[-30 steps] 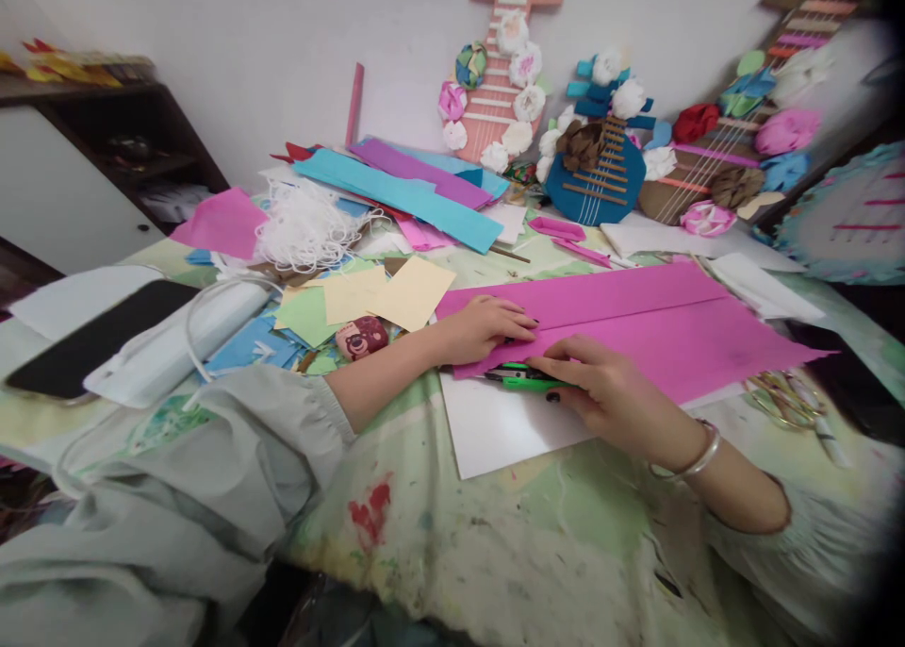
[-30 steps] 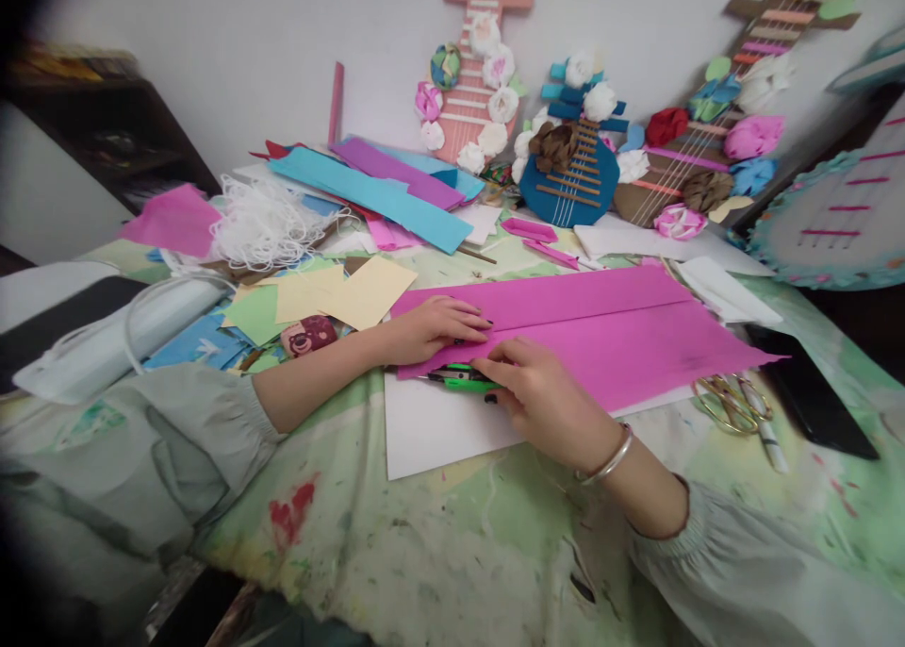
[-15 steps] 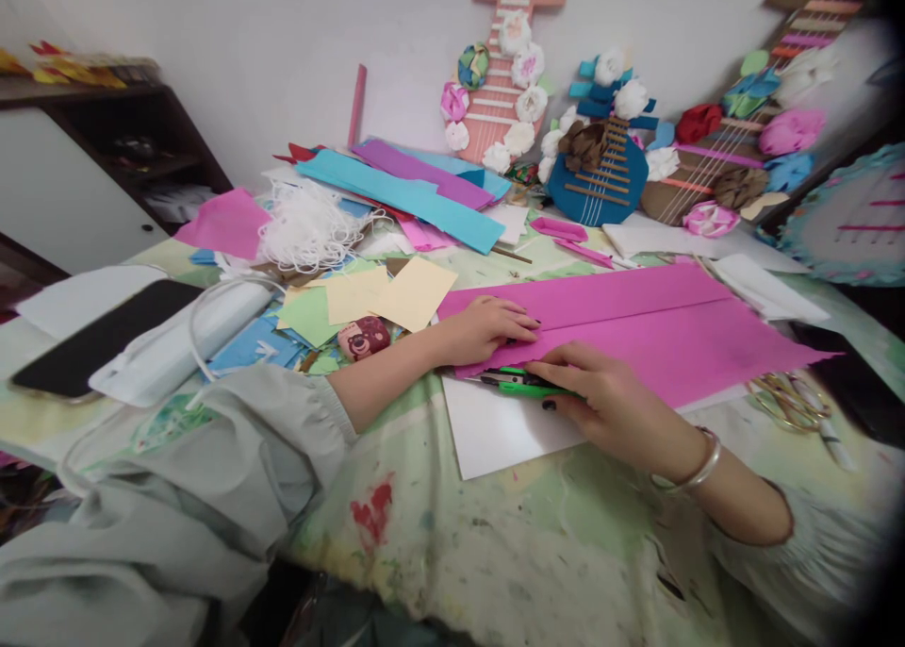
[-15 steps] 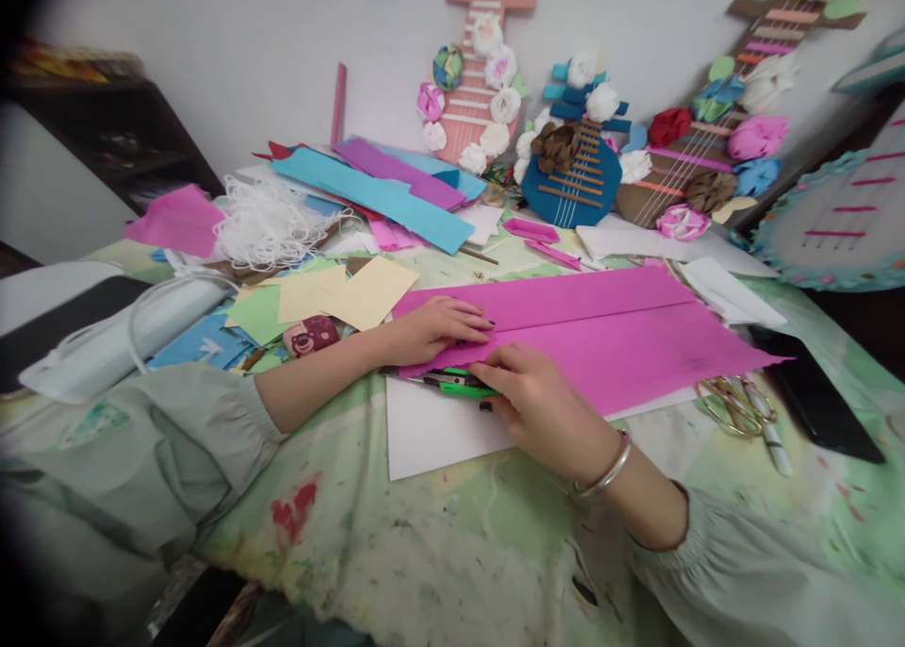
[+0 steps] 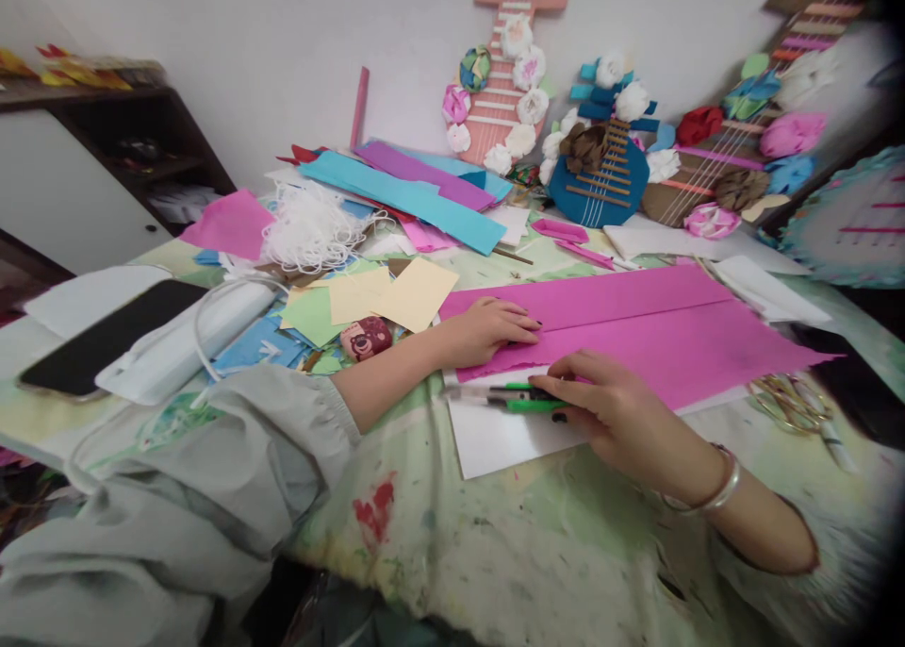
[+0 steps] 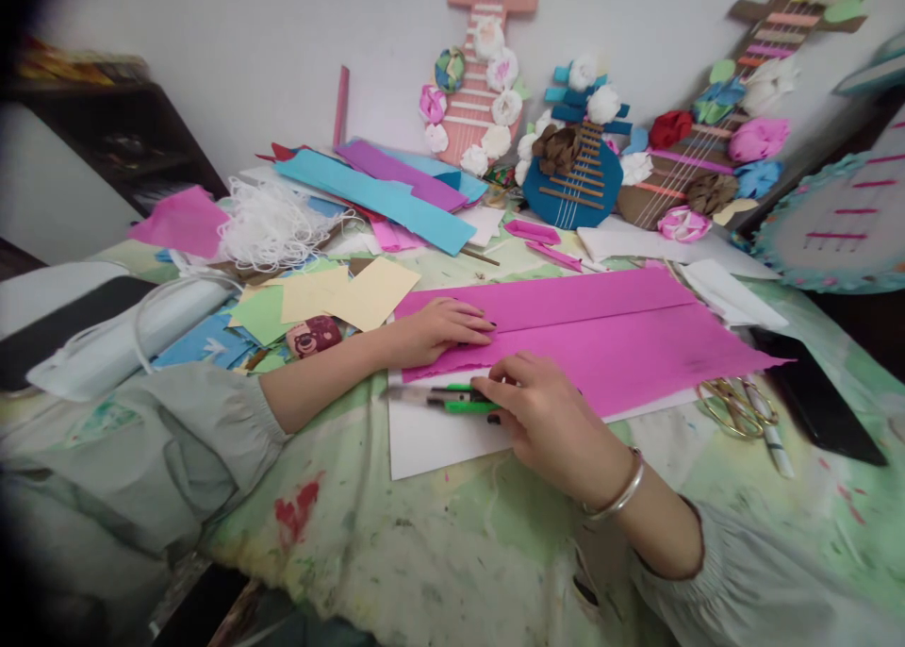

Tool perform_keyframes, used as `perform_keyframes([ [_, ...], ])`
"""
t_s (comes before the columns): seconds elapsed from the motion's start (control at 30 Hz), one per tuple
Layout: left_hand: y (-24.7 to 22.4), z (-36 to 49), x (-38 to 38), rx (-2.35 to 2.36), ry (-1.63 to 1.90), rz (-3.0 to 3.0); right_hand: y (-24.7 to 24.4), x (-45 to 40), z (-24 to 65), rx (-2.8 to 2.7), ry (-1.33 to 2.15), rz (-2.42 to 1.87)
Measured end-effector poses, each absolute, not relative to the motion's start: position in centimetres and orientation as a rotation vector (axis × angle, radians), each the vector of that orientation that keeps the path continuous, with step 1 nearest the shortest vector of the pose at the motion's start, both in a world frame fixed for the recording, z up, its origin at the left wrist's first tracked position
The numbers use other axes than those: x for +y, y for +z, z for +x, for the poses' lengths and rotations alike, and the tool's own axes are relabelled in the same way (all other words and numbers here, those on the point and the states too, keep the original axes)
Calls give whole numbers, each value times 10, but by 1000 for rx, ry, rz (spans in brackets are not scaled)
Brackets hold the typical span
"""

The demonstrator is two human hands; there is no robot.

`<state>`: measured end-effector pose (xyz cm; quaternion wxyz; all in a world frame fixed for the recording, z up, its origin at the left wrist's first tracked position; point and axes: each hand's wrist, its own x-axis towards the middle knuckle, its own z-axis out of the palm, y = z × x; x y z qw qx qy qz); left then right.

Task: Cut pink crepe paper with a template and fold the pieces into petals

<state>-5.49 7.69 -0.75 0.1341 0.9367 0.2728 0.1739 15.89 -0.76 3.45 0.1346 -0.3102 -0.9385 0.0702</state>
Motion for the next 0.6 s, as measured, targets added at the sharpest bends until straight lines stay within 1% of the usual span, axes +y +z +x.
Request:
perform_keyframes([
  [0.17, -6, -58, 76, 757, 548, 2672, 41, -17, 165, -2733, 232, -882],
  [0.3, -7, -60, 78, 809, 715, 2518, 54, -22, 190, -2650, 268, -945],
  [0.43, -7, -58, 79, 1036, 743, 2460, 59, -14, 236, -2441, 132, -1262],
  [0.53, -4, -55, 77, 1119, 724, 2439, 49, -3, 269, -2228, -17, -1578],
  [0.6, -1, -56, 75, 1132, 749, 2411, 39, 4, 284, -2163, -26, -1739],
])
